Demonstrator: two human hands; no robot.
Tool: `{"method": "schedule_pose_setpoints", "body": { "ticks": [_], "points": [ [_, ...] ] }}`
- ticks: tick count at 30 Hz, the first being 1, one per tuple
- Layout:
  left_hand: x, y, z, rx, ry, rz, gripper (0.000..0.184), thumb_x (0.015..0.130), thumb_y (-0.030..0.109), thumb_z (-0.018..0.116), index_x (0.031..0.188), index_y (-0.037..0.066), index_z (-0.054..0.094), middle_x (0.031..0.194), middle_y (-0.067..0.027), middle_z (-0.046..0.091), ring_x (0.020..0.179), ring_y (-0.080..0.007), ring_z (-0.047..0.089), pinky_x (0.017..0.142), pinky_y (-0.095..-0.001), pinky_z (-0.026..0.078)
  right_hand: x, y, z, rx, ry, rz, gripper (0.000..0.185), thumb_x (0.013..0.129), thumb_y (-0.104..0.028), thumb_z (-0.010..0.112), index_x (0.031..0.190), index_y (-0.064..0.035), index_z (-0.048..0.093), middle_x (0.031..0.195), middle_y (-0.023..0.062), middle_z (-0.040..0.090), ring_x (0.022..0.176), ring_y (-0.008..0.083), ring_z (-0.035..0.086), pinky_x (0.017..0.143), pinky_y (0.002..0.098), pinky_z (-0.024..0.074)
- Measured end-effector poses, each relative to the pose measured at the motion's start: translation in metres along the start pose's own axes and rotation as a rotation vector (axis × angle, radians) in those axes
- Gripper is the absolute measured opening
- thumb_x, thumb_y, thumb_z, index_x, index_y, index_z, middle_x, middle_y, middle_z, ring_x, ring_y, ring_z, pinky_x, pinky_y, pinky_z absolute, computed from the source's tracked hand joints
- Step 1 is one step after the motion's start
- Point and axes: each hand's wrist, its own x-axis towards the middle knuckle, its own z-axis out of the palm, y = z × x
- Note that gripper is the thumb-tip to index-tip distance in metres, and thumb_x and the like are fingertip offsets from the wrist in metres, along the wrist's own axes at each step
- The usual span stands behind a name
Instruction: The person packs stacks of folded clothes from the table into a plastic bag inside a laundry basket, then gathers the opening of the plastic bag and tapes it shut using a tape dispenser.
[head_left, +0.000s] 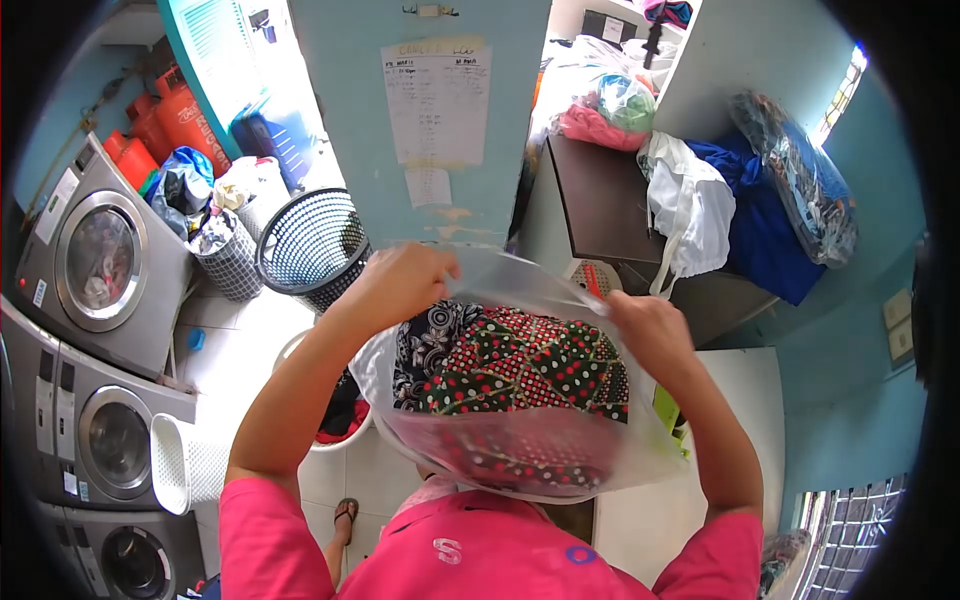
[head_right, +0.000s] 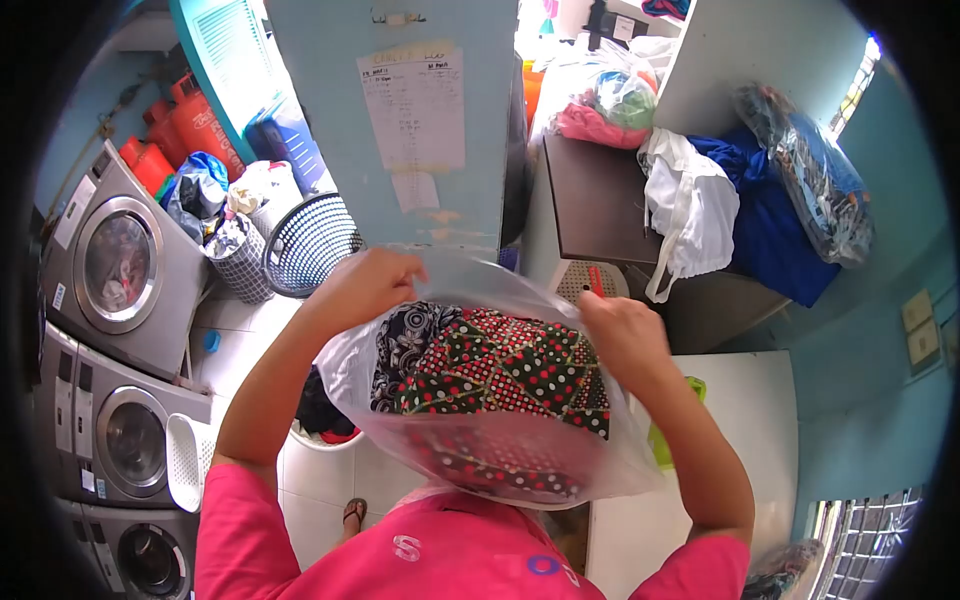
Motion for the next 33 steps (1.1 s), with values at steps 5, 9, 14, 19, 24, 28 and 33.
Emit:
{"method": "schedule_pose_setpoints", "body": {
  "ticks": [5,9,14,19,24,28,33],
  "points": [
    [-0.044,-0.017,-0.007,-0.144,-0.03,0.202,0.012,0.078,0.01,0.055,0.088,0.005,0.06,0.089,-0.007,0.063,0.082,-0.0224,0.06,0.071,-0.0333,0.047,-0.061,0.013,-0.013,0.409,-0.151,0.043,0.003,0.079,-0.005,0.048,0.078,-0.0027,0.05,0.069,0.0085,0.059,0.071,0.0236,0.06,0.06,0.0323,0.0458],
    [-0.073,-0.077,0.011,-1.029,0.328,0.316,0.111,0.053,0.069,0.066,0.136,0.008,0.024,0.136,-0.0178,0.032,0.129,-0.029,0.025,0.098,-0.0413,0.029,-0.129,0.045,0.007,1.206,0.356,0.29,0.048,0.078,-0.045,0.059,0.108,-0.0098,0.047,0.107,0.0103,0.054,0.093,0.0197,0.054,0.071,0.0295,0.043],
    [-0.121,-0.113,0.099,-1.22,0.304,0.095,0.152,0.026,0.059,0.082,0.139,0.015,-0.009,0.144,-0.0207,0.006,0.133,-0.0331,0.009,0.106,-0.0454,0.011,-0.227,0.033,0.076,1.224,0.327,0.801,0.144,0.029,-0.08,0.064,0.14,-0.0095,0.004,0.142,0.0168,0.02,0.128,0.0334,0.024,0.1,0.0474,0.0232],
    [-0.079,-0.08,0.123,-1.129,0.289,0.416,0.135,0.044,0.054,0.08,0.139,0.01,-0.005,0.143,-0.0215,0.006,0.133,-0.0317,0.013,0.107,-0.0458,0.01,-0.165,-0.027,0.099,1.209,0.293,0.52,0.14,0.036,-0.068,0.072,0.14,-0.0077,0.0,0.144,0.0153,0.013,0.134,0.0296,0.01,0.107,0.0459,0.012],
    [-0.044,-0.064,0.111,-0.589,0.477,0.531,0.102,0.055,0.055,0.074,0.13,0.0,0.034,0.13,-0.0219,0.038,0.127,-0.0342,0.029,0.105,-0.0451,0.018,-0.146,-0.007,0.124,1.085,0.321,0.575,0.086,0.067,-0.055,0.066,0.128,-0.0022,0.039,0.141,0.0143,0.026,0.128,0.0258,0.027,0.105,0.0399,0.02],
    [-0.047,-0.051,0.116,-0.427,0.305,0.158,0.05,0.082,0.04,0.058,0.109,-0.002,0.051,0.107,-0.0177,0.054,0.101,-0.0318,0.051,0.095,-0.0427,0.033,-0.112,-0.011,0.118,1.14,0.617,0.484,0.036,0.089,-0.038,0.044,0.101,-0.0061,0.054,0.135,0.02,0.035,0.128,0.0299,0.028,0.103,0.0394,0.0249],
    [-0.046,-0.029,0.132,-1.216,0.56,0.26,0.034,0.093,0.032,0.038,0.082,0.003,0.051,0.073,-0.006,0.049,0.075,-0.0221,0.051,0.084,-0.0375,0.037,-0.096,-0.026,0.117,1.628,0.896,0.75,0.034,0.094,-0.036,0.033,0.076,-0.0098,0.043,0.083,0.0106,0.058,0.094,0.0232,0.054,0.097,0.0392,0.0335]
  ]
}}
